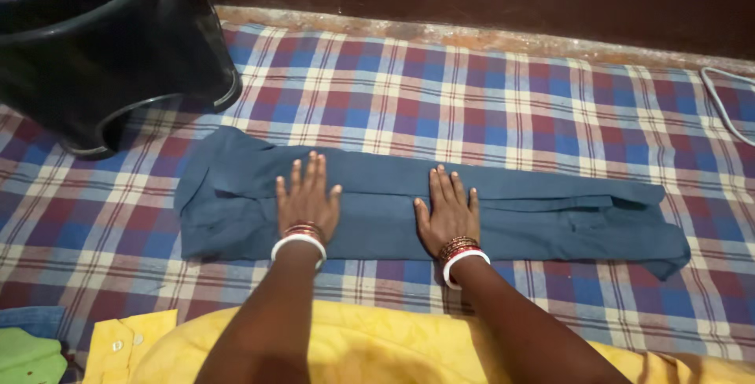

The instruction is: The person folds a blue shirt and a green shirt by hand on a bedspread, smoothing the fabric and buttoning the collar of the green shirt.

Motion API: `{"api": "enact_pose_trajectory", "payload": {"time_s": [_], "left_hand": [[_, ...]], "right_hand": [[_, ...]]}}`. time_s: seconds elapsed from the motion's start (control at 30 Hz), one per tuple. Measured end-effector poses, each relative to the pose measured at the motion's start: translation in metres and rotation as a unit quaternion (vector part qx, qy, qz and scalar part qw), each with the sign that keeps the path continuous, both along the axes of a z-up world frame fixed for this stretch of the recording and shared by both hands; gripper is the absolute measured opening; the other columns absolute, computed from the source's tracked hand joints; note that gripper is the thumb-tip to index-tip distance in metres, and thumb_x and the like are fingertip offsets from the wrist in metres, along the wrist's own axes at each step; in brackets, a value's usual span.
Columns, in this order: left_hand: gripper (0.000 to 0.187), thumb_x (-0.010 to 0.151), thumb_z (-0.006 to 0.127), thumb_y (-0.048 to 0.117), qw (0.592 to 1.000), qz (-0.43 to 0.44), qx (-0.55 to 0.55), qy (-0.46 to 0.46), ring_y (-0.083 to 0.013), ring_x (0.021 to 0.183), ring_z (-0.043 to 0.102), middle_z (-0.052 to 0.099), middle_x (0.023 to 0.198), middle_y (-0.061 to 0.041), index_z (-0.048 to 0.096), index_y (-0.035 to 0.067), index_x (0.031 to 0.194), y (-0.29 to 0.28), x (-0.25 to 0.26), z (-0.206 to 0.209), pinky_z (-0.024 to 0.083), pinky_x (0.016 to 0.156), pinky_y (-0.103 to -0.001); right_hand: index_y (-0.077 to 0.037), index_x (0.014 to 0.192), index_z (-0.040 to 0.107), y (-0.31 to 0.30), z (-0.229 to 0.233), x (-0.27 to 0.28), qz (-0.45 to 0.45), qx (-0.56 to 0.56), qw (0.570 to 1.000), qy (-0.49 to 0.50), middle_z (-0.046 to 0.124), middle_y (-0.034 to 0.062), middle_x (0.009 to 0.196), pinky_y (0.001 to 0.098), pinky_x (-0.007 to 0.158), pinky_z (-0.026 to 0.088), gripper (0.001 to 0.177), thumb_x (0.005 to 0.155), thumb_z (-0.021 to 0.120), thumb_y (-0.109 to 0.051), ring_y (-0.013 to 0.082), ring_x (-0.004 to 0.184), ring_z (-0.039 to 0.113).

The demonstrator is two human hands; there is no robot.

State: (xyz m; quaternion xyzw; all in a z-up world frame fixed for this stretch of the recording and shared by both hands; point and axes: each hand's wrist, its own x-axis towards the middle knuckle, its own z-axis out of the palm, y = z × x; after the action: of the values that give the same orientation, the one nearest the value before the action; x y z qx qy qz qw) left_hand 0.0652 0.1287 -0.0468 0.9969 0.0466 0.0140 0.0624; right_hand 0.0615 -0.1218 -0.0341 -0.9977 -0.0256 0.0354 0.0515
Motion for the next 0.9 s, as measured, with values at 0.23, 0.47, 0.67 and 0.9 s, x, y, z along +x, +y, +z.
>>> {"api": "enact_pose_trajectory", "payload": {"time_s": [0.23,0.47,0.67,0.9], "left_hand": [[0.067,0.101,0.035,0.050,0.998,0.065,0.014,0.009,-0.0191,0.155,0.014,0.017,0.168,0.008,0.020,0.024,0.160,0.049,0.006,0.007,0.007,0.123,-0.055],[0.065,0.102,0.036,0.051,0.993,0.083,-0.034,-0.078,-0.0305,0.154,0.016,0.023,0.169,0.002,0.028,0.025,0.161,0.069,0.007,0.000,0.010,0.123,-0.052],[0.063,0.102,0.033,0.049,0.974,0.221,-0.036,-0.025,-0.0242,0.155,0.015,0.021,0.168,0.007,0.027,0.025,0.160,0.083,-0.004,0.008,0.006,0.122,-0.059],[0.062,0.103,0.027,0.045,0.975,0.213,-0.056,-0.020,-0.0233,0.155,0.013,0.020,0.169,0.009,0.024,0.024,0.161,0.121,0.013,-0.005,0.004,0.124,-0.056]], "right_hand": [[-0.022,0.160,0.024,0.000,-0.006,0.002,-0.009,-0.011,1.000,-0.023,0.022,-0.0022,0.167,0.0496,0.124,0.012,0.071,0.097,0.036,-0.052,0.0203,0.154,0.018],[-0.023,0.159,0.027,0.000,-0.008,-0.002,-0.016,-0.005,0.999,-0.037,0.024,-0.0034,0.167,0.0490,0.124,0.013,0.070,0.096,0.040,-0.050,0.0200,0.153,0.020],[-0.023,0.159,0.030,-0.001,-0.009,0.000,-0.011,-0.009,0.998,-0.054,0.028,-0.0030,0.166,0.0495,0.123,0.013,0.069,0.096,0.041,-0.050,0.0197,0.153,0.021],[-0.022,0.158,0.032,-0.002,-0.012,0.004,-0.011,-0.011,0.998,-0.062,0.030,-0.0023,0.165,0.0498,0.122,0.015,0.069,0.095,0.042,-0.049,0.0203,0.152,0.023]]}}
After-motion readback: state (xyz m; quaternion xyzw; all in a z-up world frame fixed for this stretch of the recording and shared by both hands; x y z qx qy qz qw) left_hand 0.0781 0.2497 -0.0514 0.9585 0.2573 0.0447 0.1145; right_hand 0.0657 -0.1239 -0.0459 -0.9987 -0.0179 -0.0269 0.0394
